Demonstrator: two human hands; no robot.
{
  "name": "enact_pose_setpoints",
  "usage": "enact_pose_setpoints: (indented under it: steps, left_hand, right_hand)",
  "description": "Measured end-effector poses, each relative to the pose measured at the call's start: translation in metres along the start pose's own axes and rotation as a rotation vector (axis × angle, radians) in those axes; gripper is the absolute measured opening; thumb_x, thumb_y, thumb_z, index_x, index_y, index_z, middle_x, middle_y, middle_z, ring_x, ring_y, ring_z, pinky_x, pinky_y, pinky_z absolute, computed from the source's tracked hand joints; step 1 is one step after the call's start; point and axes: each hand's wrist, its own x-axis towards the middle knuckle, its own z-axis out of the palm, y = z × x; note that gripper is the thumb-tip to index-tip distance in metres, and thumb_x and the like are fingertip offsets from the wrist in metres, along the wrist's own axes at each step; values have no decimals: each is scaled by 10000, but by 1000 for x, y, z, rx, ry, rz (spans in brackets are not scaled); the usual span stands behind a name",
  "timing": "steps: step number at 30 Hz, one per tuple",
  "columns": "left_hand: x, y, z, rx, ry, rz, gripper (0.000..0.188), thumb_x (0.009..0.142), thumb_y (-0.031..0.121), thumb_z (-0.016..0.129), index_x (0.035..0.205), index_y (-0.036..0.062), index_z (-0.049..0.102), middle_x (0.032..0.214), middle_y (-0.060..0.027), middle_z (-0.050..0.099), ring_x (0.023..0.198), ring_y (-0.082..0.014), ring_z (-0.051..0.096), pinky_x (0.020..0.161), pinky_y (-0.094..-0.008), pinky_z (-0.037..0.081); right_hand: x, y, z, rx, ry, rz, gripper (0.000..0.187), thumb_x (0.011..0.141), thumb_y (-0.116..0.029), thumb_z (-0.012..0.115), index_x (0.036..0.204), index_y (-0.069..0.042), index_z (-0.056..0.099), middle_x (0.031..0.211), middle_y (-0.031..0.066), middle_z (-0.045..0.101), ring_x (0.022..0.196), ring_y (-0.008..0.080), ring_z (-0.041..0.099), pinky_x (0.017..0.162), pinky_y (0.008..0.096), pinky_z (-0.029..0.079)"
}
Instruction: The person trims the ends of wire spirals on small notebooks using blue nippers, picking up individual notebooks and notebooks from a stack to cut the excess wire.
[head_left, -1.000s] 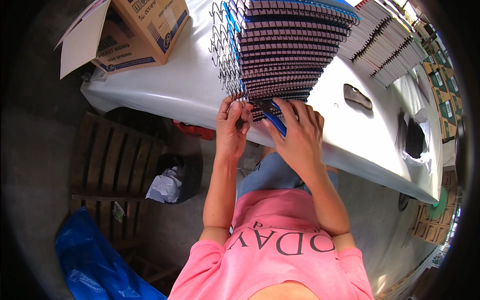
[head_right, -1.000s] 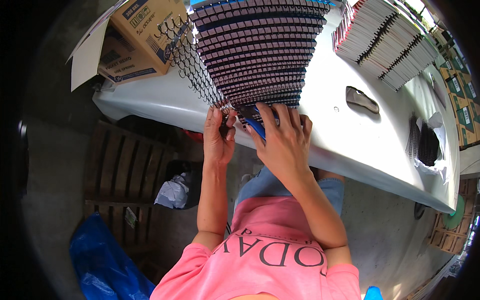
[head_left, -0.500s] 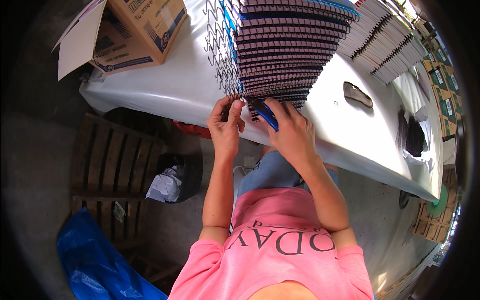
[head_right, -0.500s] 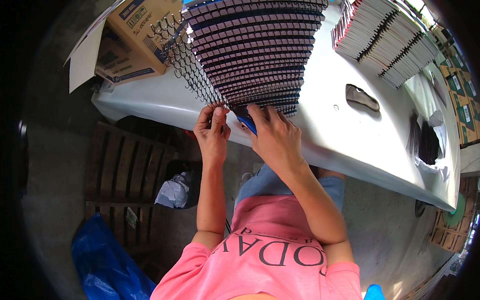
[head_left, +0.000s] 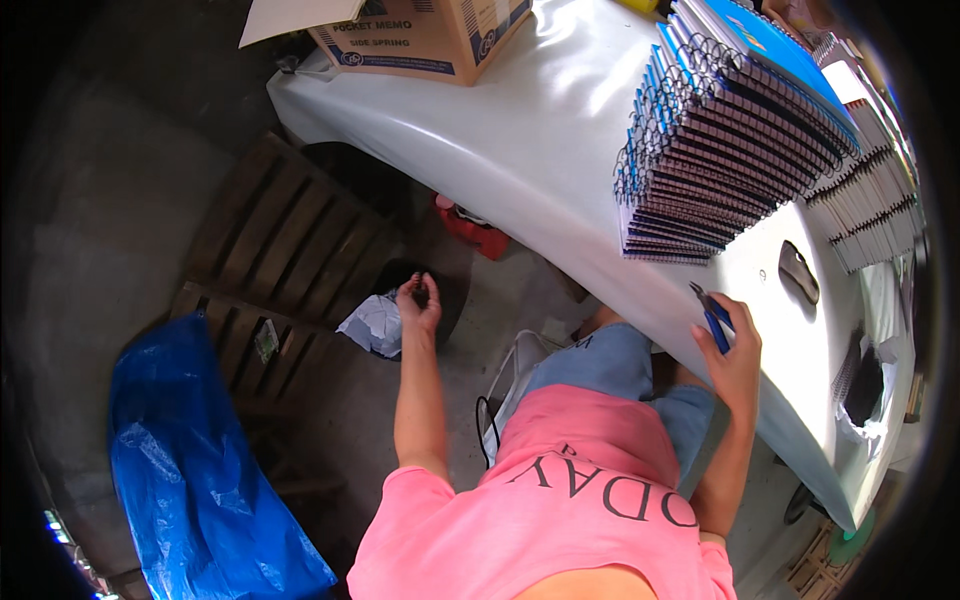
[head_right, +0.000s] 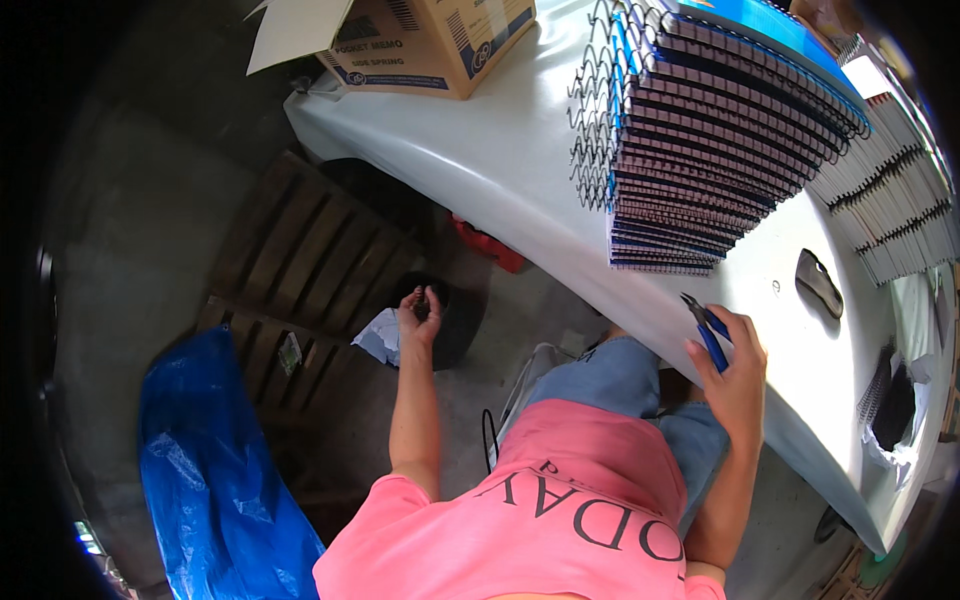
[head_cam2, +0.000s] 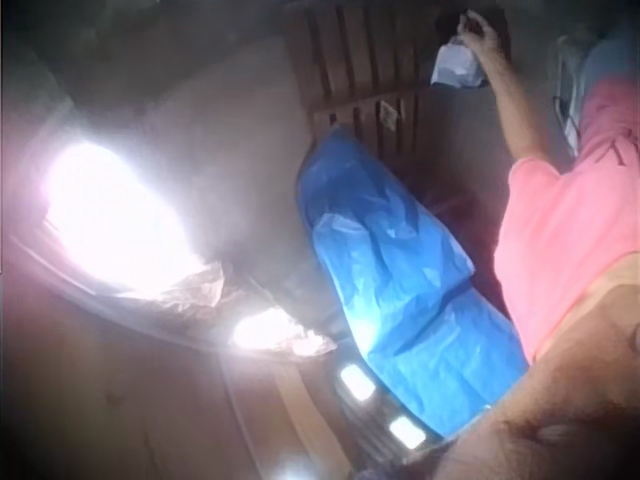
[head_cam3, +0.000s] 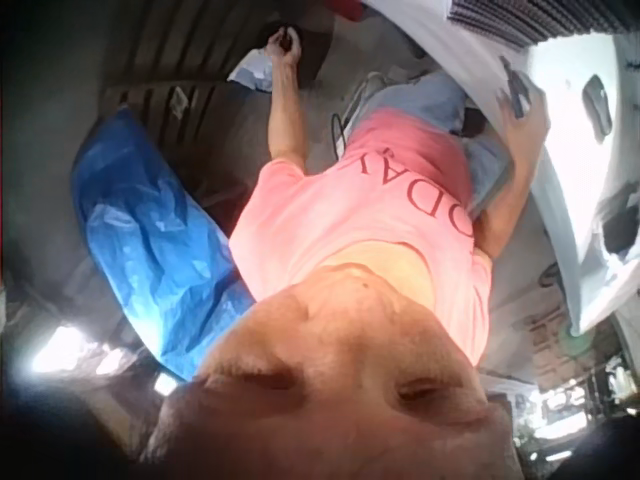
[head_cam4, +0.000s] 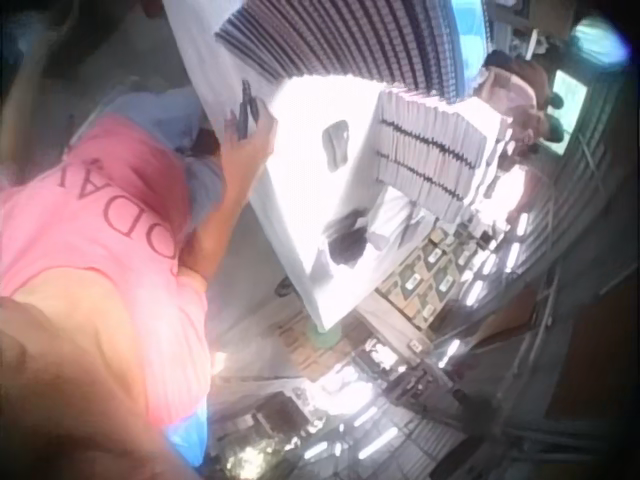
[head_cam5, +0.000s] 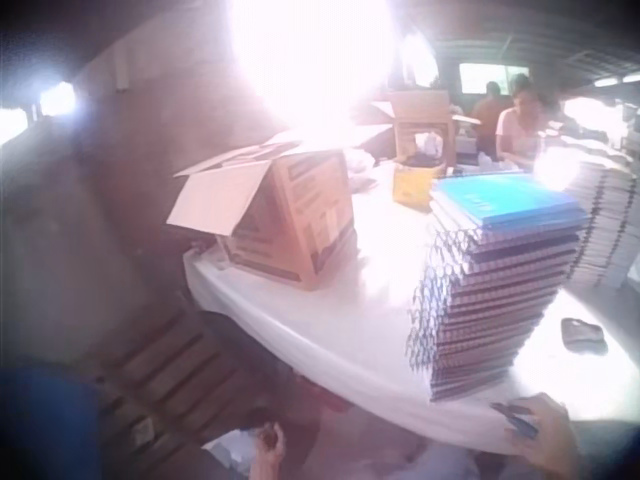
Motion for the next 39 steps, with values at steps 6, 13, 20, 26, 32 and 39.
enact_pose_setpoints:
  steps: [6, 13, 20, 26, 32, 39]
  left_hand:
    - [-11, 19, 46, 482, 385, 143, 576, 797, 521, 557, 1212, 126, 503, 1347, -127, 398, 1246, -374, 360, 1028, -597, 218]
    - [-21, 9, 66, 840, 99, 322, 558, 839, 402, 599, 1308, 134, 457, 1362, -76, 408, 1269, -295, 378, 985, -541, 315]
    - [-200, -137, 176, 1069, -982, 535, 601, 816, 243, 681, 1310, 20, 424, 1239, -99, 502, 1141, -219, 503, 900, -341, 436]
    - [-232, -212, 221, 972, -1182, 586, 527, 806, 106, 713, 1245, 13, 437, 1148, -97, 546, 1016, -162, 547, 829, -276, 460]
    - [-218, -234, 226, 694, -1135, 646, 265, 877, 58, 631, 1087, -31, 496, 887, -53, 613, 775, -85, 571, 677, -211, 470]
    - [-211, -235, 226, 645, -1152, 521, 292, 884, 138, 639, 1080, -11, 483, 885, -50, 593, 689, -81, 535, 552, -210, 437]
  right_hand:
    - [-14, 9, -6, -7, 50, 84, 361, 804, -124, 694, 1122, -4, 570, 952, 117, 587, 865, 226, 595, 793, 320, 462]
    - [-10, -4, -5, 16, 128, -17, 376, 801, -121, 681, 1140, -11, 561, 988, 125, 583, 907, 246, 595, 817, 323, 455]
    - [-1, -24, 1, -69, 132, -53, 392, 792, -180, 651, 1158, -77, 559, 1050, 98, 576, 983, 268, 551, 902, 371, 352]
    - [16, -53, 13, -196, 227, -205, 407, 779, -198, 658, 1164, -102, 565, 1071, 86, 560, 1019, 269, 530, 915, 402, 353]
    - [30, -61, 30, -356, 293, -179, 428, 769, -232, 666, 1172, -124, 570, 1056, 54, 542, 973, 248, 533, 855, 416, 359]
    - [37, -60, 41, -467, 323, -138, 431, 766, -270, 669, 1161, -125, 576, 1052, 38, 530, 966, 236, 520, 842, 446, 351]
